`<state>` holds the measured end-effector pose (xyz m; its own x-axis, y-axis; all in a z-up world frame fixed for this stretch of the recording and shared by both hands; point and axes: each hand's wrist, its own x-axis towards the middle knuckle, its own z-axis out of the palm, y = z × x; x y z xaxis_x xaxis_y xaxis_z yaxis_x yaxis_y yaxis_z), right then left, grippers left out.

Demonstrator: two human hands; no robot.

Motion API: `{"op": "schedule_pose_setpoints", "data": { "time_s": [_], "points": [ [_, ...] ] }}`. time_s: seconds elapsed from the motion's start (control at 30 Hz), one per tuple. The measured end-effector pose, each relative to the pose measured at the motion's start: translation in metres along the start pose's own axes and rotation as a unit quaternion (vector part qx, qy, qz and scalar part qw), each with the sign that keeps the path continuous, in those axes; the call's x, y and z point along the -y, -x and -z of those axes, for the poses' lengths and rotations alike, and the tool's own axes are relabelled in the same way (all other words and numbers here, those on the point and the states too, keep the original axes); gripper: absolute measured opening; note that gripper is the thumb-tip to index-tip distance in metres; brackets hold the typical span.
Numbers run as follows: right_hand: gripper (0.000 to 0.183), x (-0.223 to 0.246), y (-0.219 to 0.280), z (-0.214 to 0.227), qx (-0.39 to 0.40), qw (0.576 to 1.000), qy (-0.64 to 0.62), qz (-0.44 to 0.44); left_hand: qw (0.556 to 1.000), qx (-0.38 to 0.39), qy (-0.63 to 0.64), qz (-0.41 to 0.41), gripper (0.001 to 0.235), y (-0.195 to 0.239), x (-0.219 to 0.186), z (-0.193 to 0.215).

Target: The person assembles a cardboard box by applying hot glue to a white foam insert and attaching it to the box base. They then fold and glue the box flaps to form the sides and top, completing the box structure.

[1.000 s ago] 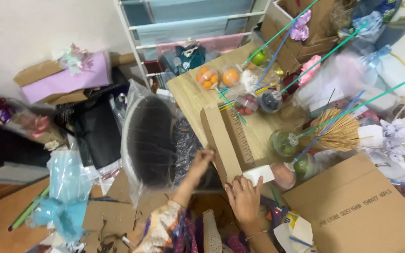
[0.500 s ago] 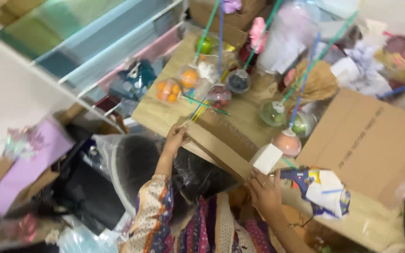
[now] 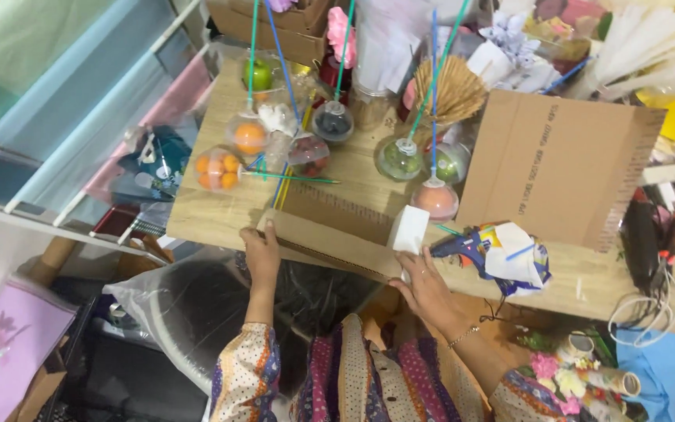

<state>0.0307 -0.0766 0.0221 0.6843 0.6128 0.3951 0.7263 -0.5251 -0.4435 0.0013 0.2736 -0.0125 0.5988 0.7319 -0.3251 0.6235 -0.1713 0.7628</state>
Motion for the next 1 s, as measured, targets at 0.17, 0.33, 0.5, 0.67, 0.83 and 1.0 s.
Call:
{"op": "schedule_pose_setpoints", "data": {
  "time_s": [0.17, 0.33, 0.5, 0.67, 0.83, 1.0],
  "points": [
    [0.068, -0.004, 0.002, 0.0, 0.002, 0.996, -0.082, -0.032, 0.837, -0.188, -0.2, -0.473, 0.045, 0.077, -0.049, -0.021],
    [0.079, 0.016, -0.005, 0.014, -0.034, 0.991, -0.11, -0.066, 0.696, 0.091, -0.212, -0.68, 0.051, 0.13, -0.03, -0.087],
    [0.06, 0.02, 0.007, 0.023, -0.075, 0.994, -0.022, -0.077, 0.68, 0.052, -0.215, -0.699, 0.05, 0.131, -0.029, -0.089],
    [0.049, 0.021, 0.012, 0.017, -0.074, 0.989, 0.12, -0.034, 0.648, 0.055, -0.194, -0.734, 0.042, 0.134, -0.041, -0.081],
    [0.044, 0.009, 0.022, -0.002, -0.056, 0.987, 0.138, -0.065, 0.656, 0.096, -0.198, -0.722, 0.043, 0.132, -0.037, -0.087],
    [0.021, 0.016, -0.006, 0.018, -0.027, 0.989, 0.107, -0.096, 0.67, 0.141, -0.239, -0.688, 0.042, 0.139, -0.057, -0.084]
  ]
}}
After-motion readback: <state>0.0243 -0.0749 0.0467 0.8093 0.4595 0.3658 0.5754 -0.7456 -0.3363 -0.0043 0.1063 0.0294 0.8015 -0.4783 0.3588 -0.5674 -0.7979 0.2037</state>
